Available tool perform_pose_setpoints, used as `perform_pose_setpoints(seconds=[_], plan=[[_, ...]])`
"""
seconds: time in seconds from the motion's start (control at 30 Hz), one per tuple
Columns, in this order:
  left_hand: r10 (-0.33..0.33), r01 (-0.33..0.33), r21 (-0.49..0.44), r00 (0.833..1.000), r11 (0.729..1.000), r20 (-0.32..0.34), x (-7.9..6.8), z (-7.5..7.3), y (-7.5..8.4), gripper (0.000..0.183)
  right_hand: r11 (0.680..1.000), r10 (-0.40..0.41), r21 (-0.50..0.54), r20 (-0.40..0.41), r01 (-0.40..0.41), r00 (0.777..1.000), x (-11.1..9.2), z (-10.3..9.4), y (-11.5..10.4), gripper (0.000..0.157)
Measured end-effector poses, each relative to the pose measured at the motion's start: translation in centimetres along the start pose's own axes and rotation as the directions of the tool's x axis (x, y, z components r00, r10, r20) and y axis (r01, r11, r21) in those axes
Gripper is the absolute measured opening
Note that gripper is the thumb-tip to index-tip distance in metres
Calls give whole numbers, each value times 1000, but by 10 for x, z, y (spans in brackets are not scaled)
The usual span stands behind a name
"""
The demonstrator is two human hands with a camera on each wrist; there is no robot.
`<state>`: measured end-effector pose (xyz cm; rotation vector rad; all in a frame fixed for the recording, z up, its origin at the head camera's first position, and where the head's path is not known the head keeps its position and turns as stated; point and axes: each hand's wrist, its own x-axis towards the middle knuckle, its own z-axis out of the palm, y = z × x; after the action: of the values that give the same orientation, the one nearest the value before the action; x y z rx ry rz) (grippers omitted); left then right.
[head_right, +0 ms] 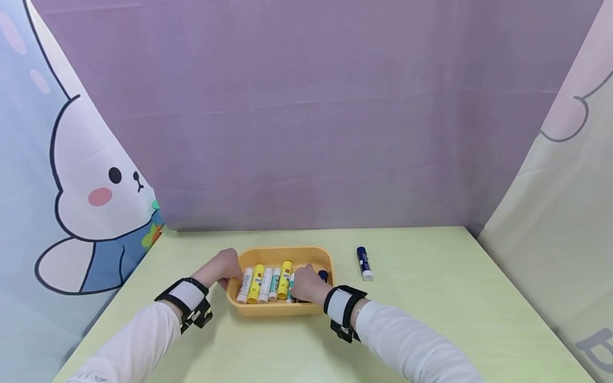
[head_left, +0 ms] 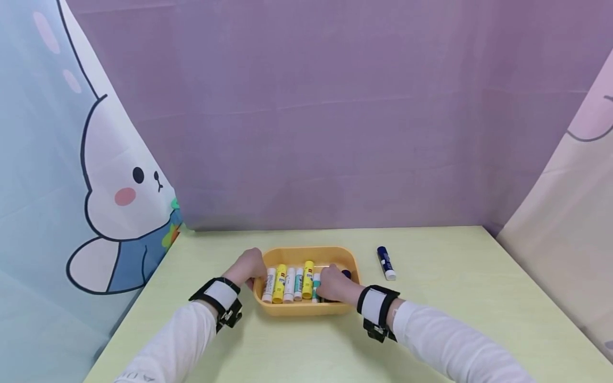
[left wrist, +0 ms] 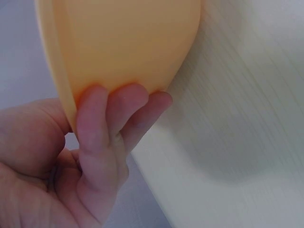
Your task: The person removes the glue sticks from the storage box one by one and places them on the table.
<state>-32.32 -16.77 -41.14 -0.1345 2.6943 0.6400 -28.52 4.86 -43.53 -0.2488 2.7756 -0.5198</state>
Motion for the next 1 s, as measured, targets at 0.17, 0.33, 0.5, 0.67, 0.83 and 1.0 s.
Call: perform_pose_setpoints(seconds=[0.17,0.33,0.5,0.67,0.83,1.0], plan=[[10,-10,-12,1000,1000,1,0,0,-1,30,999,1,52,-29,0,1000,-1,-3,3,17],[26,-26,-13,1000,1000,2,0,0,-4,31,989,-14,149,-53,22,998,-4,-7,6,16],[29,-29,-14,1000,999,2,1,0,-5,32,968,-15,249,-65,31,998,-4,-4,8,15],[26,-26,-20,1000,999,-1,1,0,-4,30,967,-8,253,-70,25,998,-4,-4,7,14],[20,-20,-13,1000,1000,2,2,1,-5,29,970,7,243,-58,7,998,-2,-6,6,14],[14,-14,-10,1000,1000,-4,4,1,-6,30,969,0,245,-52,13,999,-2,-17,5,12]])
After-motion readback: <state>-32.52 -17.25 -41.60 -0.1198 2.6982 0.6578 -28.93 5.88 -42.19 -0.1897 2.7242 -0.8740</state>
